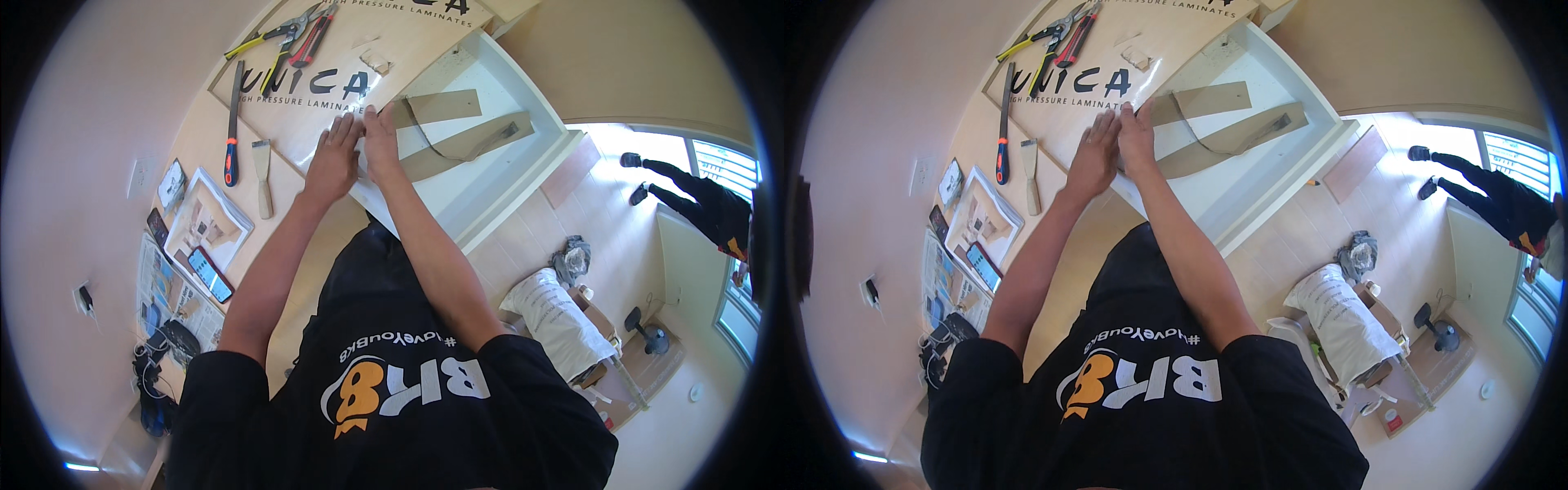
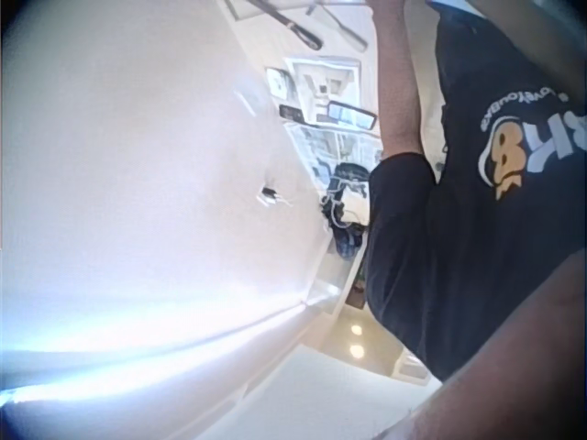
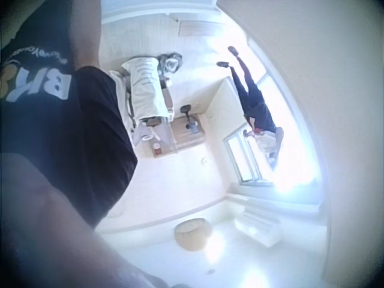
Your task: The person trims excess laminate from the edge of a white cabinet door using a utility knife and a metal straightedge. They then scrape and smooth the cut edge with a metal scraper and sand the edge with sandpaper.
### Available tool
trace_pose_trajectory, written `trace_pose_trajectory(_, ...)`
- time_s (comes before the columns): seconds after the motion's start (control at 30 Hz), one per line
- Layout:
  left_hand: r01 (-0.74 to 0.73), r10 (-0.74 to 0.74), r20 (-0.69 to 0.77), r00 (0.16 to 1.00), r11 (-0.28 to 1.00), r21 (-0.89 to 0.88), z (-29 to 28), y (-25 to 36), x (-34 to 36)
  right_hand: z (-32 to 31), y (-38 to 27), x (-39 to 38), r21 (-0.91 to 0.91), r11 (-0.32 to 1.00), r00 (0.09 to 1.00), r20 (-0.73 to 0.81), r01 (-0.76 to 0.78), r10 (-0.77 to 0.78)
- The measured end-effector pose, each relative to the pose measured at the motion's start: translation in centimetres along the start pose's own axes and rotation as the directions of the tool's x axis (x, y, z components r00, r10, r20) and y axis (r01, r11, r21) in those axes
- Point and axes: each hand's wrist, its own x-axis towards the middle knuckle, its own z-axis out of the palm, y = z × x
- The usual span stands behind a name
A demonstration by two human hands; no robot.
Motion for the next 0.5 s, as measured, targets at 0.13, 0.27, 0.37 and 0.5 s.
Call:
trace_pose_trajectory(0.13, 0.023, -0.024, 0.034, 0.999, 1.0, 0.017, -0.1, 1.1, -3.3, -0.1, -0.6, 1.4, -0.574, 0.805, 0.943, -0.163, 0.15, -0.292)
trace_pose_trajectory(0.27, 0.054, -0.054, 0.011, 0.998, 0.998, -0.022, 0.1, 1.4, -3.3, -1.3, -1.1, 3.5, -0.826, 0.559, 0.894, -0.19, 0.078, -0.405)
trace_pose_trajectory(0.37, 0.087, -0.087, 0.025, 0.996, 0.996, 0.015, 0.7, 1.4, -3.3, -2.0, -0.4, 4.9, -0.796, 0.592, 0.89, -0.17, 0.129, -0.423)
trace_pose_trajectory(0.5, 0.061, -0.064, -0.046, 0.997, 0.997, -0.055, 1.1, 1.0, -3.5, -4.0, 0.7, 6.1, -0.712, 0.621, 0.875, -0.018, 0.327, -0.483)
